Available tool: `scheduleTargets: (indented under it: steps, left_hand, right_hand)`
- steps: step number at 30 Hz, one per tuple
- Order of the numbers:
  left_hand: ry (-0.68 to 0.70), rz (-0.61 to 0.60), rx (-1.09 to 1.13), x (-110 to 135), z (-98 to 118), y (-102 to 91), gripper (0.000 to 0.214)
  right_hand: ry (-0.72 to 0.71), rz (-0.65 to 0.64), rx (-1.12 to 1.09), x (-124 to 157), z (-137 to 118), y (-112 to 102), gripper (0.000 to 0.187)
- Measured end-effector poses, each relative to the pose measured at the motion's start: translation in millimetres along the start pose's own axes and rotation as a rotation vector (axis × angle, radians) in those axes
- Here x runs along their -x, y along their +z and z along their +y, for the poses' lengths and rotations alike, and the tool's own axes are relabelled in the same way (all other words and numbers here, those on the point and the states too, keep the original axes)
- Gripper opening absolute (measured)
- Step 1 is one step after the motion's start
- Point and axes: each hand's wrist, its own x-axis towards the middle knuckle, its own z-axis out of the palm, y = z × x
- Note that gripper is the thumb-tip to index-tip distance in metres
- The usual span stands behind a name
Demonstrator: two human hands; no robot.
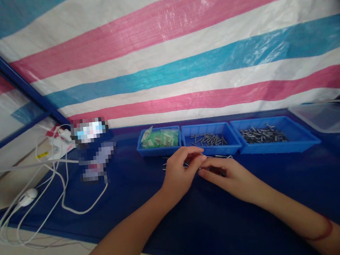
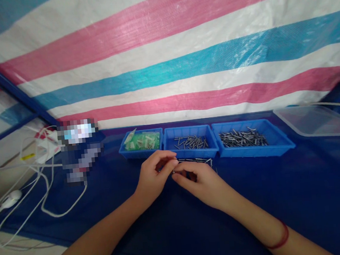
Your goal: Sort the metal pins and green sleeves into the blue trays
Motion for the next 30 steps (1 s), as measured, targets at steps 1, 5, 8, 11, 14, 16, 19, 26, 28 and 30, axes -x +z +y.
scheduleTargets:
  steps: [1,5,8,11,14,16,19,26,28,30]
  left_hand:
    - [-0.017,-0.02,0.024,-0.2,-0.3,0.3,0.02]
    - [-0.011,-0.061,0.011,-1.4,-1.2,0.2,0.022]
    - [0.039,-0.069,-0.051,-2.4,0.1,-1.7,0.011]
    - [0.096,-0.047,-0.025,-2.8,2.3,-3.6,0.012]
    - [0.115,-0.038,0.002,-2.3,2.7,-4.5,0.013]
    - [0.097,-0.034,0.014,-1.8,1.8,-4.5,0.012]
    - [0.052,-0.025,0.014,-1.5,-0.1,-4.4,0.013]
    - [-0.054,-0.078,-0.04,-4.1,-4.0,-4.7,0.015]
    - [-0.048,-0.131,-0.095,-4.4,-4.1,-5.2,0.019]
    - [0.0,-0.187,-0.177,-4.3,-3.0,-6.4,0.022]
  right_hand:
    - [-0.006,0.011,-0.012,-0.2,0.6,1.1,0.022]
    - [-0.028,0.078,-0.001,-0.6,2.7,2.1,0.023]
    - [-0.028,0.116,0.053,-0.3,2.2,0.4,0.023]
    - [-0.019,0.148,0.033,-0.2,0.7,-1.1,0.021]
    - [-0.02,0.137,-0.043,-0.8,0.1,-2.1,0.02]
    - [-0.006,0.151,-0.08,-1.3,0.9,-2.7,0.019]
    - [0.024,0.223,-0.105,-1.2,2.3,-3.7,0.019]
    - [0.028,0.375,-0.101,1.8,-0.5,-2.9,0.021]
    - [0.006,0.358,0.007,1.7,-1.2,-5.3,0.023]
    - [-0.011,0.348,0.129,1.5,-1.6,-13.4,0.025]
